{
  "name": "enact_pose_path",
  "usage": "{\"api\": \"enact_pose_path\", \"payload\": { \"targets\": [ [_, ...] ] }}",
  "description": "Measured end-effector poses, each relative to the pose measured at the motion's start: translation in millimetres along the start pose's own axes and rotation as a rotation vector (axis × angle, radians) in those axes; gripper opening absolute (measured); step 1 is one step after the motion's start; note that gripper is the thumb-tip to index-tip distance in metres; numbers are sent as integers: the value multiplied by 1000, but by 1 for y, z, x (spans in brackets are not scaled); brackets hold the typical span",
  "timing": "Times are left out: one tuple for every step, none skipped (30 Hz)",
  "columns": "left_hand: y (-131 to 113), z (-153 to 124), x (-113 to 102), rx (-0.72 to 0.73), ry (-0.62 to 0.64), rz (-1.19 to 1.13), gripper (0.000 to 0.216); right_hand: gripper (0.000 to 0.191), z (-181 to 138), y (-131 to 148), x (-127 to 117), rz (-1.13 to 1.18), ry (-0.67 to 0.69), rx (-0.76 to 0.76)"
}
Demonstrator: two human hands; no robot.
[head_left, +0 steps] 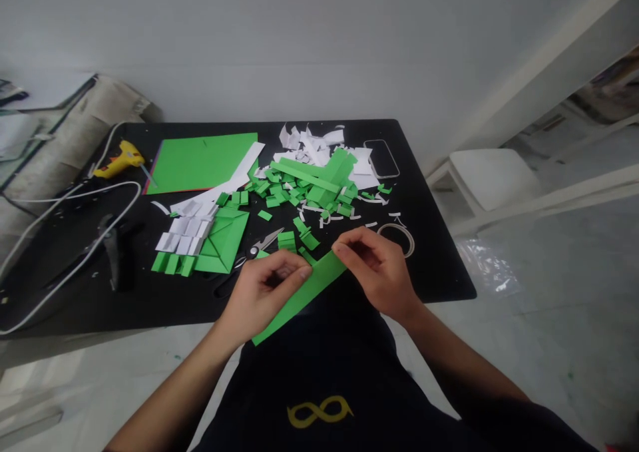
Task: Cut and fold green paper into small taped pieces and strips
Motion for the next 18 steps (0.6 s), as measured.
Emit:
{"api": "enact_pose_path", "payload": {
  "targets": [
    [1, 0, 0, -5, 7, -5, 18, 13, 0, 0, -1, 3, 3, 7],
    [1, 0, 0, -4, 16, -2, 18, 14, -1, -1, -1, 3, 12, 18],
    [1, 0, 0, 1, 27, 9, 17, 15, -1, -2, -1, -3, 30, 32],
    [0, 0, 1, 11, 38, 27, 17, 15, -1, -3, 0, -14, 56, 50],
    [-1, 1, 1, 25, 51, 50, 17, 15, -2, -5, 1, -35, 90, 69],
    [-3, 1, 2, 39, 67, 74, 16, 15, -2, -6, 3, -63, 127, 86],
    [-4, 1, 3, 56, 81, 97, 15, 14, -2, -7, 5, -96, 160, 99],
    [-6, 1, 4, 74, 93, 115, 15, 14, -2, -9, 6, -132, 186, 110],
    [-8, 1, 5, 91, 102, 132, 14, 14, -2, -10, 7, -168, 204, 120],
    [-9, 0, 6, 108, 107, 146, 13, 14, -2, -11, 7, -200, 214, 130],
    [-10, 0, 6, 121, 109, 162, 13, 15, -2, -12, 7, -224, 216, 138],
    [-11, -1, 6, 131, 108, 178, 13, 16, -2, -13, 7, -240, 214, 145],
    [-11, -2, 5, 136, 107, 191, 13, 16, -2, -13, 6, -248, 209, 150],
    [-11, -3, 5, 135, 111, 199, 12, 16, -2, -13, 5, -249, 201, 150],
    [-10, -4, 3, 130, 116, 202, 12, 16, -2, -13, 4, -243, 191, 150],
    [-8, -5, 2, 124, 124, 202, 12, 16, -2, -13, 3, -235, 182, 150],
    [-6, -6, 0, 115, 135, 201, 13, 16, -2, -13, 2, -229, 175, 153],
    [-4, -7, -1, 108, 148, 202, 13, 17, -2, -13, 0, -226, 174, 161]
  ]
}}
Point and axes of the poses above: each hand's wrist, its own z-axis towards the middle knuckle, its own x-axis out of the palm, y = z × x, the point moved 7 cm from there along z, towards the middle knuckle, and after that the axes turned 5 degrees about x, right-handed, at the moved point
